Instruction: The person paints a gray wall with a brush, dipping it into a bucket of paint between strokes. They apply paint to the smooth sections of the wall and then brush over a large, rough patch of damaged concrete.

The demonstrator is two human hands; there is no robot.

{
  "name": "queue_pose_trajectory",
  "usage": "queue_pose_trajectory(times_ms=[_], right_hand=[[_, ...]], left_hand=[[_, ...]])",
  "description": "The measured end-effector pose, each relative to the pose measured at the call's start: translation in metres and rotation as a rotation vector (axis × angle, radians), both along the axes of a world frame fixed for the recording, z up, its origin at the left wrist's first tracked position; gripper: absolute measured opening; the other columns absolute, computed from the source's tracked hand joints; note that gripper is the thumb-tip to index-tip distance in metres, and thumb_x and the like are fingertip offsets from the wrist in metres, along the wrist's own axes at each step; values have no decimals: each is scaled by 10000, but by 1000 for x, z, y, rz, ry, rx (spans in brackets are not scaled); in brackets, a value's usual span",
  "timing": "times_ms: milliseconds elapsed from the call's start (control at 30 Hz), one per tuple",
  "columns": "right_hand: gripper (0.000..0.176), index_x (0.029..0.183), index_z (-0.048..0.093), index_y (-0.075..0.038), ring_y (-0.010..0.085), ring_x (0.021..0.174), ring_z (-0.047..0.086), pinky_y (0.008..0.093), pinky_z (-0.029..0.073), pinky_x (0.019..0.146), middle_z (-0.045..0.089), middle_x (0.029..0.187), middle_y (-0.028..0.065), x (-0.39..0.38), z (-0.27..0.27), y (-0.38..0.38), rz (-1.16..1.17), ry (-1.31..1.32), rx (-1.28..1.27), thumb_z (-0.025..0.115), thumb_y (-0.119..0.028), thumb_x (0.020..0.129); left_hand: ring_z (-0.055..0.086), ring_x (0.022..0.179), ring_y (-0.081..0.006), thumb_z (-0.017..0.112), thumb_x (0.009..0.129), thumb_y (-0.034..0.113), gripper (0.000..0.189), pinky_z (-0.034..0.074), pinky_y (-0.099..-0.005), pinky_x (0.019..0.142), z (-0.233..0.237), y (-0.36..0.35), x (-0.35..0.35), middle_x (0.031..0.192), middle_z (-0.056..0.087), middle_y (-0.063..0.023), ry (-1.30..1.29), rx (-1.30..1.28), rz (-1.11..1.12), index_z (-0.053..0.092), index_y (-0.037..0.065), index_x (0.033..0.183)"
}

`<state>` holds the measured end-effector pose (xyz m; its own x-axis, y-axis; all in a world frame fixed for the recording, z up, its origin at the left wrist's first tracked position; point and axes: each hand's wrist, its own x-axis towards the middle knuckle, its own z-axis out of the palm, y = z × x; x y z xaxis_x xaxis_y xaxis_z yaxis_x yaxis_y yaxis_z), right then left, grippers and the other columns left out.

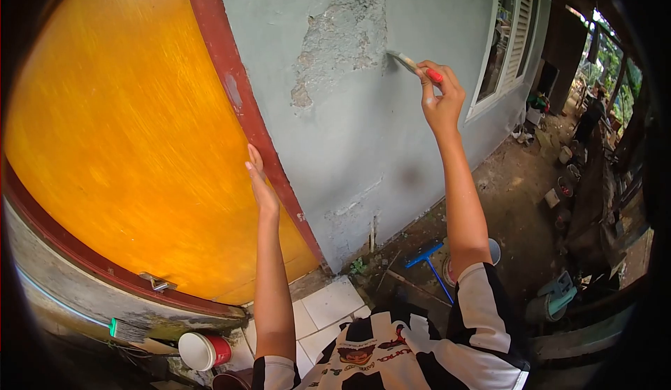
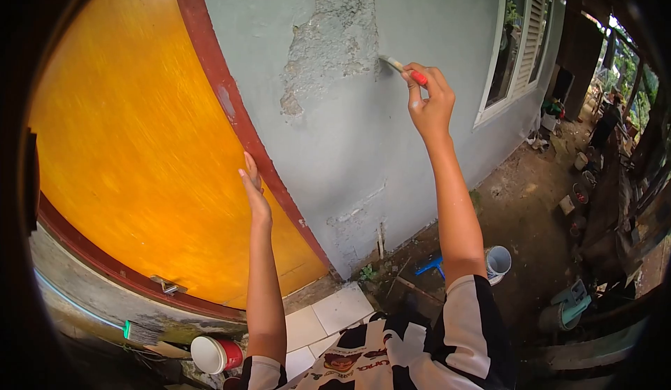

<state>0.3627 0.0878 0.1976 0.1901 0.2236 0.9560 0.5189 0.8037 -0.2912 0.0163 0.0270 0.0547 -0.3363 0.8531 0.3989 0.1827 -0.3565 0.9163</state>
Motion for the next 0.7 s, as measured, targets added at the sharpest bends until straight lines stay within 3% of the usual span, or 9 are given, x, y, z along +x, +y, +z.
queue_pose_trajectory(times_ms=[100,167,267,433,533,567,633,700], right_hand=[[80,963,644,21,147,777,656,257,566,698,653,900,67,-13,-5,7,211,147,36,635,-29,902],[109,977,632,38,139,809,655,268,572,727,650,918,61,-21,-18,21,466,312,-5,631,-54,918],[142,1003,620,47,135,823,652,273,569,764,643,939,65,5,-29,50,446,572,-62,624,-76,931],[137,988,634,35,122,767,636,266,563,749,630,885,63,24,8,47,145,590,100,632,-87,926],[91,961,656,-3,120,762,633,254,544,692,612,823,64,-23,17,38,6,348,90,656,-68,897],[76,949,662,-14,123,767,635,252,543,686,606,810,67,-40,14,29,-24,271,77,662,-59,888],[64,928,659,-14,128,787,638,251,555,721,617,838,73,-67,14,5,159,189,79,666,-59,884],[74,944,650,-9,127,802,638,259,562,754,622,864,70,-72,21,2,449,280,42,659,-62,894]], left_hand=[[69,1481,-252,84,996,583,723,47,-414,1193,1,1,7,1606,100,-71,-56,64,17,158,107,1535],[66,1481,-256,71,992,590,727,50,-415,1193,5,-3,11,1606,96,-75,-55,36,25,160,116,1536],[57,1481,-266,54,985,600,730,46,-446,1190,7,-5,11,1608,87,-64,-31,10,22,152,135,1539],[55,1481,-277,59,982,607,727,30,-475,1183,1,0,9,1612,78,-39,-11,26,41,149,153,1542],[50,1482,-316,46,911,723,778,18,-570,1139,5,-2,18,1617,52,-16,-19,-38,85,138,280,1544],[60,1482,-307,46,911,723,778,20,-576,1137,2,-1,17,1615,79,-24,-19,-34,92,148,281,1543],[67,1483,-302,43,909,724,781,21,-580,1135,1,2,16,1612,96,-28,-22,-24,98,156,281,1542],[77,1483,-292,41,905,729,787,22,-585,1133,3,1,18,1610,113,-29,-26,-32,105,165,282,1541]])
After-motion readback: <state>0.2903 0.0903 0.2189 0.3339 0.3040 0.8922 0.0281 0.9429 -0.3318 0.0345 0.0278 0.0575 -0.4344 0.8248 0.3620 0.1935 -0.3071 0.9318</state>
